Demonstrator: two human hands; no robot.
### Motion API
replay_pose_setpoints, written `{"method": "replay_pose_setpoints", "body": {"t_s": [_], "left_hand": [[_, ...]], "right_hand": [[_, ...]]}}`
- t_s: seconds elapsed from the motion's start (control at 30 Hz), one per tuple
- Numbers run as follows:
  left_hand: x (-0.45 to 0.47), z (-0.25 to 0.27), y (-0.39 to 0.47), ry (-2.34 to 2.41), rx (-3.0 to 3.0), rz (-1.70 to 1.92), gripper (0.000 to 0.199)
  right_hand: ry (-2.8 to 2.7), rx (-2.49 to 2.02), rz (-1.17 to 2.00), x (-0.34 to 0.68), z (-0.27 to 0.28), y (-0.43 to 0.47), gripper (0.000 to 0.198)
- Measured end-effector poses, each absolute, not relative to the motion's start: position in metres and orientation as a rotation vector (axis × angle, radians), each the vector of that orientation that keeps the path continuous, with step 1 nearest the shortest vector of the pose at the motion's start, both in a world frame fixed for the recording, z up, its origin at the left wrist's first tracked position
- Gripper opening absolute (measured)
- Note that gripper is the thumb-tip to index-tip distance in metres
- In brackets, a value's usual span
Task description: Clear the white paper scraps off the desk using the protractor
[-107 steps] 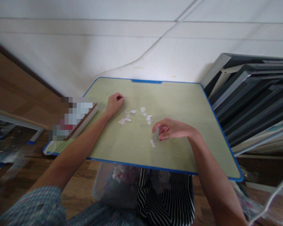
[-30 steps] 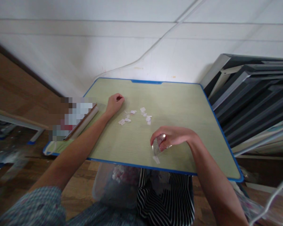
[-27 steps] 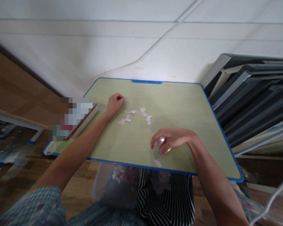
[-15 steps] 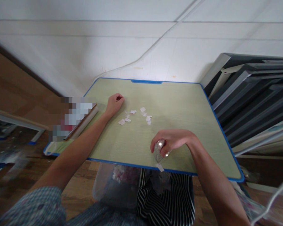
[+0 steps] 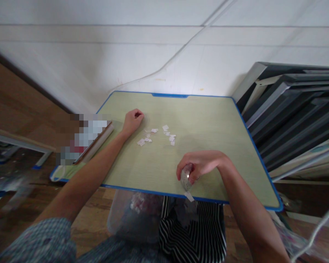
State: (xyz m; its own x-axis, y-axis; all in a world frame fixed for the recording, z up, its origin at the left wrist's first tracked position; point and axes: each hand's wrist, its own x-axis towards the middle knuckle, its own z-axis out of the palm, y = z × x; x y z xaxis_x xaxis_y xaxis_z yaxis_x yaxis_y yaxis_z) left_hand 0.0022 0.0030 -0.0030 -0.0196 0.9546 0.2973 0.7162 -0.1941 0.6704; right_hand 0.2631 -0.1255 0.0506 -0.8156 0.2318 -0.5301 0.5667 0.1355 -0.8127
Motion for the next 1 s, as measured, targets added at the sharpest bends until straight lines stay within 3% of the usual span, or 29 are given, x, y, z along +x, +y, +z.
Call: {"method": "replay_pose_setpoints", "body": {"t_s": [1.0], "left_hand": [[0.002, -0.002, 0.002, 1.745, 1.945, 1.038, 0.011]], "right_hand": [[2.138, 0.776, -1.772, 0.268, 0.050, -0.126, 0.035]]}}
